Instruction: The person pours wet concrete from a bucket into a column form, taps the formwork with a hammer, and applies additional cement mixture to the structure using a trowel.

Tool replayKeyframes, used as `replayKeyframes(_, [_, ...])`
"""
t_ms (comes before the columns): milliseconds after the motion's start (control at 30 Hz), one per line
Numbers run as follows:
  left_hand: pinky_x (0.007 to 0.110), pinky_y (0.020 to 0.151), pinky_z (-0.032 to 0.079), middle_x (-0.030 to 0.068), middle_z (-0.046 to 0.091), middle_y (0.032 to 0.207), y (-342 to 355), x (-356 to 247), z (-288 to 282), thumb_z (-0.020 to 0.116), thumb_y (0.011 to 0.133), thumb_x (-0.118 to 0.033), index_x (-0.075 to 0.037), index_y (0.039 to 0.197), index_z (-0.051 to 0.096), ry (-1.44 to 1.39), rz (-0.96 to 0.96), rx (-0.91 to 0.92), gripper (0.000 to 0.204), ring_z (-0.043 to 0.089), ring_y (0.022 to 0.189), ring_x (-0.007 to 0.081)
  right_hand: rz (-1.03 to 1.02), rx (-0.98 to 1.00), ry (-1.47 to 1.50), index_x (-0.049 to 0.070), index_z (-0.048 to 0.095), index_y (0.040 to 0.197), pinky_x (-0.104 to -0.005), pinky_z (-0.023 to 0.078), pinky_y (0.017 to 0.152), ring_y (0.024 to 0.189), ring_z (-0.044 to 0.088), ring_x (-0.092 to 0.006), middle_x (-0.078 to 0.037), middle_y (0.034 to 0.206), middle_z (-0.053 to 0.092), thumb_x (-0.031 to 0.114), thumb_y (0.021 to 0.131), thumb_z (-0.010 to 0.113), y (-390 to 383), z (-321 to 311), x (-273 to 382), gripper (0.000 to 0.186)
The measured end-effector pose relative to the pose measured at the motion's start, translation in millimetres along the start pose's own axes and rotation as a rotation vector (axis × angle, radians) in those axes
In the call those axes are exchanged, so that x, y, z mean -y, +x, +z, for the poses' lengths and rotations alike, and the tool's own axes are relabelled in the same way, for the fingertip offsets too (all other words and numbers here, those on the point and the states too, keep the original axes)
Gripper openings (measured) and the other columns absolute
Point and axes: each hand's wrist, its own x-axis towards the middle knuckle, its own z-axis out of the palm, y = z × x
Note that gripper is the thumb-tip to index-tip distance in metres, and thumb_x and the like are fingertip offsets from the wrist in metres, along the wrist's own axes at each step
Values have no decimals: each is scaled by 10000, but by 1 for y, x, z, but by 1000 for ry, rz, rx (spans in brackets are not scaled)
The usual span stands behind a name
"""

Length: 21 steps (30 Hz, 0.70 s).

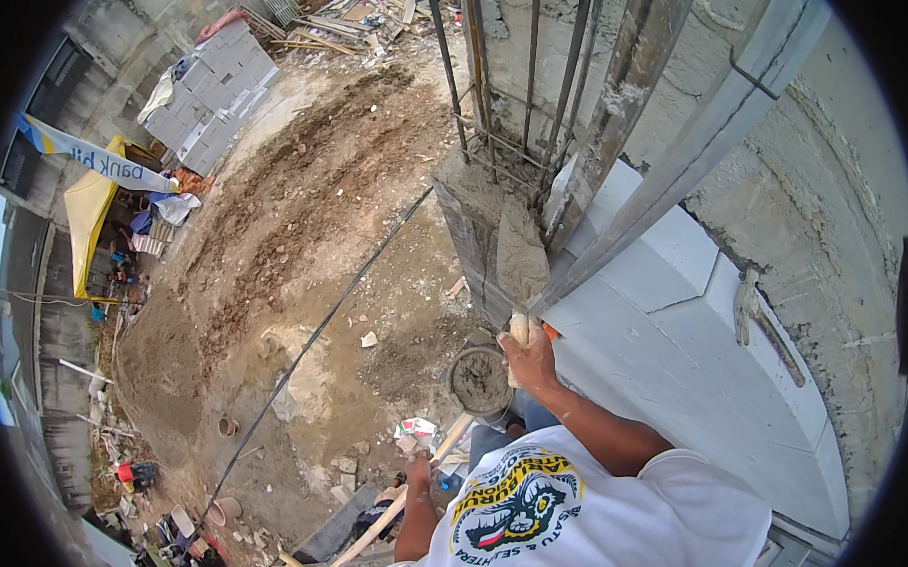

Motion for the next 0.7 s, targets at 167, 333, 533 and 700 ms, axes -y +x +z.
replayKeyframes(167, [242,390,411,42,596,796,-22,8,5,576,877,-266,-65,976,560,7,-125,-50,225,567,563,125,-413,188,-278,-70,533,1042,-279,467,685,716,592,-150,-111,800,596,210,787,612,-11,-28,30,387])
replayKeyframes(333, [262,457,460,40,616,833,-33,-5,10,606,852,-295,-62,993,562,-17,-56,-66,276,585,589,134,-16,670,242,-35,525,1049,-248,443,621,638,526,-107,-51,753,547,156,774,580,-39,-60,35,340])
replayKeyframes(533, [268,435,458,51,608,796,-19,-7,2,624,847,-254,-37,941,550,-18,1,-62,248,596,595,148,534,826,447,45,528,965,-283,410,431,487,484,-118,-32,628,499,229,860,556,-41,-60,-103,214])
replayKeyframes(700, [308,522,500,109,647,969,-12,-13,-17,539,904,-223,-63,1059,514,162,7,-34,225,653,757,208,945,935,780,98,508,864,-274,382,412,458,455,-114,-10,598,452,245,872,539,-9,-38,-173,151])
